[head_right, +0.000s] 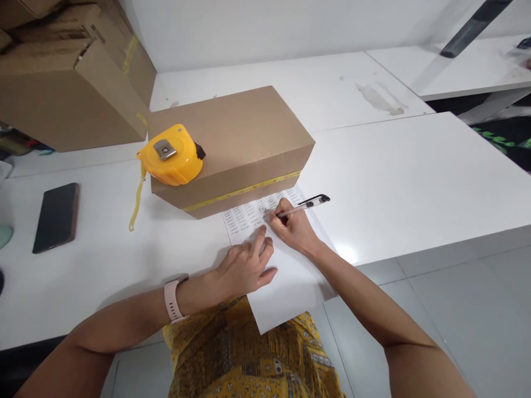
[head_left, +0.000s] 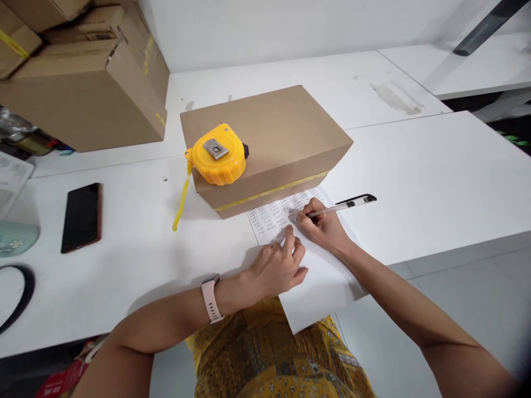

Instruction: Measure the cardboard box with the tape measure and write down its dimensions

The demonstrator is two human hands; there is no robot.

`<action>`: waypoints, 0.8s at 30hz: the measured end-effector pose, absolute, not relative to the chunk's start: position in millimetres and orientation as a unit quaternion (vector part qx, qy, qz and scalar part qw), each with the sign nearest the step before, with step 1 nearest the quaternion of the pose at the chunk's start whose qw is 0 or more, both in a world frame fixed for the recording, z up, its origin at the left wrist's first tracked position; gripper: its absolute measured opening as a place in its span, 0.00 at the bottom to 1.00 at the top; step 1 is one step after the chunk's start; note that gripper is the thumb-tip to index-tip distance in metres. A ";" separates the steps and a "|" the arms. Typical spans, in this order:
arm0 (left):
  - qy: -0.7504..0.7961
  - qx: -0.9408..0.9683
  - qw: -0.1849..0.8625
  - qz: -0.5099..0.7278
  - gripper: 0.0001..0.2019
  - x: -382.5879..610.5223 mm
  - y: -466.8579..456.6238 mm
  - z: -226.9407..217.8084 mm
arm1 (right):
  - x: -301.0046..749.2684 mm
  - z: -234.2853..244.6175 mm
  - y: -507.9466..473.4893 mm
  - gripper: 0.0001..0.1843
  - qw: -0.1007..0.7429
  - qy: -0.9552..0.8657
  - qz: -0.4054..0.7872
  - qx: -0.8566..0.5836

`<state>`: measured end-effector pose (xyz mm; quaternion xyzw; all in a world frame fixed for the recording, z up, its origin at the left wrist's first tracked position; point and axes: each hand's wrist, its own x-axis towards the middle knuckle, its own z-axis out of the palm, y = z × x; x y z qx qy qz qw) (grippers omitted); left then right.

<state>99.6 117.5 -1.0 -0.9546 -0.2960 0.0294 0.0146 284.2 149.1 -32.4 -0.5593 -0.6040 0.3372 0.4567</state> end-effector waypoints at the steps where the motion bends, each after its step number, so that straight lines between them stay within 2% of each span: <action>1: -0.295 -0.955 0.015 0.030 0.27 99.6 117.4 -1.0 | 284.1 -32.4 149.1 0.11 0.457 -0.602 0.339 -0.559; 13: -0.297 -0.953 0.005 0.054 0.26 100.1 118.0 2.3 | 284.7 -26.4 149.7 0.11 0.459 -0.597 0.328 -0.571; 24: -0.295 -0.955 0.011 0.024 0.26 98.7 117.5 -0.9 | 285.7 -32.5 150.3 0.12 0.450 -0.601 0.348 -0.561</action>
